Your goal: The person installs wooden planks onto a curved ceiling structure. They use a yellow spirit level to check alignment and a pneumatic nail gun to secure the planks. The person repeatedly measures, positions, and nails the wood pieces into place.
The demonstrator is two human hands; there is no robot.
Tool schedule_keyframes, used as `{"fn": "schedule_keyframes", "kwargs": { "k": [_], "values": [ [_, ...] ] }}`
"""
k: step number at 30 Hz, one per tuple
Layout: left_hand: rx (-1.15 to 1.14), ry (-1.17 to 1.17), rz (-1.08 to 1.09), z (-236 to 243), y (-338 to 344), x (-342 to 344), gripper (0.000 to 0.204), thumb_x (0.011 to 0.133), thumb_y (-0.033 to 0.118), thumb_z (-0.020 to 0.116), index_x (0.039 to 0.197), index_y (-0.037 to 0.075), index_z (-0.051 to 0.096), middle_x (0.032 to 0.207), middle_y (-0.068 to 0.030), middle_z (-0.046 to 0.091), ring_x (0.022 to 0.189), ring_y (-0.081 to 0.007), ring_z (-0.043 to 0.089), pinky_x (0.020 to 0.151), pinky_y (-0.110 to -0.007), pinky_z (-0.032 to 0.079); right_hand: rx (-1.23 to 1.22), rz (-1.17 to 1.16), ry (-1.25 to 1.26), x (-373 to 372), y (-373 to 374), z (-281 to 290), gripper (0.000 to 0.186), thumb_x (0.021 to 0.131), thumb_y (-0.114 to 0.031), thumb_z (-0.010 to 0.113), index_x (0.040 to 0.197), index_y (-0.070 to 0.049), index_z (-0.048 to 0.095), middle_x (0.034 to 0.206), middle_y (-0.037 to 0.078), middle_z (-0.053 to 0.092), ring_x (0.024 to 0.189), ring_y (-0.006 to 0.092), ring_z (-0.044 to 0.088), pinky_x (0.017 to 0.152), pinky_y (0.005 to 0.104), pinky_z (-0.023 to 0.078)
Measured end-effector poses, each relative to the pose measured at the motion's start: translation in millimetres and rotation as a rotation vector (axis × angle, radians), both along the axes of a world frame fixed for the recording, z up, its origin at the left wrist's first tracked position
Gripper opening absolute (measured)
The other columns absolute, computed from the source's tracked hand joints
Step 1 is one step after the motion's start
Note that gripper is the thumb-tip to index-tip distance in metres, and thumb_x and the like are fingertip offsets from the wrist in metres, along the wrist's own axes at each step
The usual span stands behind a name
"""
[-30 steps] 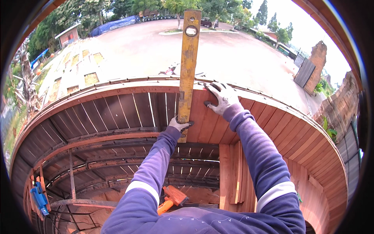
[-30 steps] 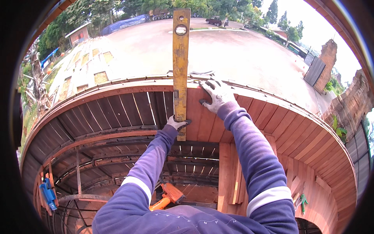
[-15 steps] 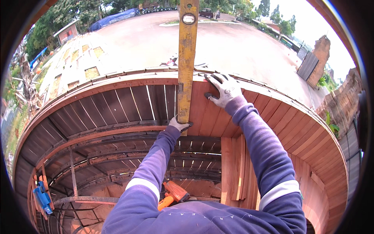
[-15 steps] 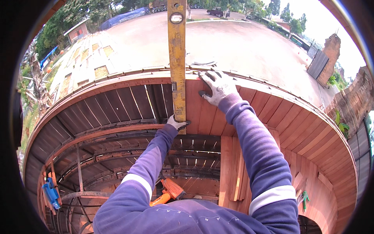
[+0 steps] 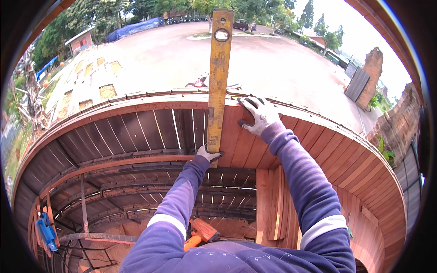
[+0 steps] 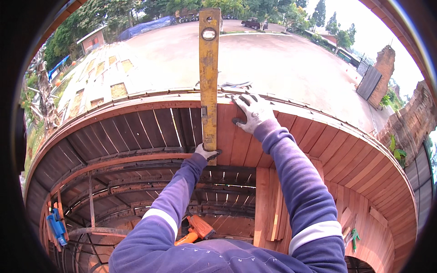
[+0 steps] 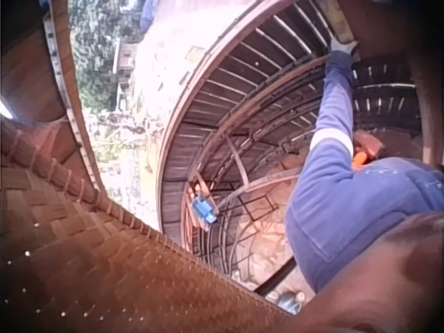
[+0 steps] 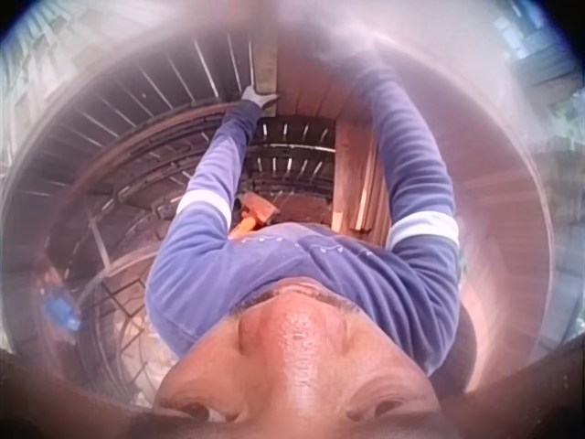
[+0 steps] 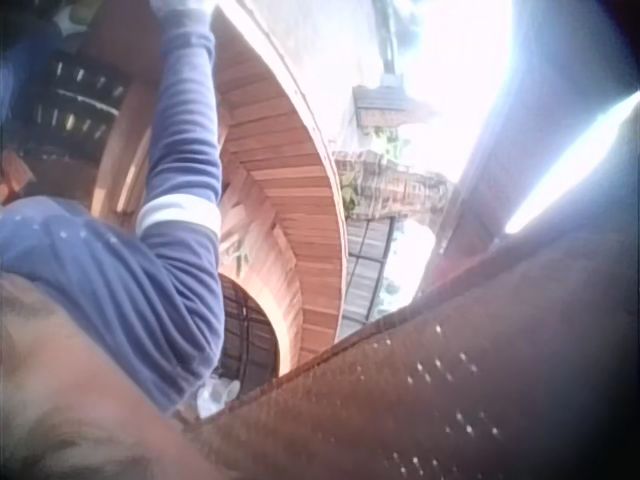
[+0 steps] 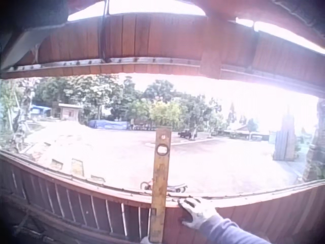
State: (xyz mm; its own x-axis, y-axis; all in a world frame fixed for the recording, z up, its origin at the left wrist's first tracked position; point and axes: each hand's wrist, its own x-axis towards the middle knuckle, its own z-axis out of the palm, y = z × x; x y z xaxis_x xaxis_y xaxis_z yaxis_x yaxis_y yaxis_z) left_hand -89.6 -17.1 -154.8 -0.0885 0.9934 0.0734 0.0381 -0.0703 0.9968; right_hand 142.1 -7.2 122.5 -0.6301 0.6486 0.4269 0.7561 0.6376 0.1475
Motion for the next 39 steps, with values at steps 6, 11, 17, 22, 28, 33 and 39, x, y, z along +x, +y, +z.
{"fn": "schedule_keyframes", "kwargs": {
  "k": [6,11,17,22,28,33,39],
  "values": [
    [-0.078,-0.073,-0.034,18,-8,12,0.044,0.069,0.008,0.085,0.108,-0.001,0.066,0.092,-0.0062,0.071,0.075,-0.0132,0.067,0.070,-0.028,0.056,-0.020,-0.012,0.013,9,-2,0,0.072,0.083,-0.047,0.068,0.143,-0.015,0.043,0.142,0.011,0.046,0.135,0.0302,0.039,0.111,0.0471,0.034],
    [-0.073,0.006,0.032,4,-6,1,0.036,0.071,0.000,0.081,0.104,0.000,0.066,0.090,-0.0058,0.071,0.073,-0.0132,0.067,0.067,-0.029,0.056,-0.042,-0.046,-0.030,0,-2,-2,0.074,0.084,-0.048,0.067,0.145,-0.015,0.042,0.145,0.011,0.044,0.137,0.0307,0.036,0.112,0.0470,0.033],
    [-0.009,-0.014,-0.013,5,-4,6,0.032,0.072,0.000,0.079,0.101,0.000,0.066,0.087,-0.0061,0.070,0.070,-0.0132,0.065,0.065,-0.028,0.055,-0.014,-0.034,-0.023,7,5,-7,0.072,0.083,-0.049,0.067,0.144,-0.018,0.044,0.145,0.009,0.044,0.138,0.0308,0.036,0.113,0.0479,0.032],
    [-0.114,-0.054,-0.038,4,-5,-2,0.033,0.070,0.006,0.082,0.099,0.000,0.067,0.086,-0.0045,0.070,0.071,-0.0110,0.064,0.066,-0.027,0.054,-0.014,-0.017,-0.012,5,9,-9,0.071,0.083,-0.051,0.066,0.143,-0.020,0.044,0.143,0.008,0.046,0.137,0.0302,0.037,0.111,0.0478,0.034],
    [-0.085,-0.041,-0.042,16,-11,6,0.030,0.071,0.003,0.080,0.097,0.000,0.067,0.087,-0.0050,0.070,0.069,-0.0112,0.064,0.065,-0.027,0.054,0.000,-0.015,0.003,9,8,-9,0.071,0.082,-0.051,0.067,0.142,-0.020,0.045,0.142,0.008,0.048,0.136,0.0304,0.038,0.110,0.0484,0.035],
    [-0.010,-0.115,-0.030,5,-8,1,0.028,0.074,-0.003,0.076,0.099,-0.001,0.064,0.084,-0.0071,0.069,0.065,-0.0137,0.064,0.060,-0.028,0.054,0.025,0.031,0.038,6,12,-11,0.070,0.082,-0.049,0.069,0.141,-0.019,0.047,0.140,0.009,0.049,0.136,0.0307,0.039,0.110,0.0478,0.036],
    [-0.020,-0.097,0.006,8,-8,5,0.026,0.076,-0.008,0.073,0.098,-0.001,0.063,0.082,-0.0089,0.068,0.063,-0.0158,0.064,0.056,-0.030,0.054,0.058,0.020,0.036,8,9,-12,0.069,0.081,-0.049,0.069,0.140,-0.019,0.048,0.137,0.009,0.051,0.134,0.0301,0.040,0.108,0.0470,0.038]
  ]
}}
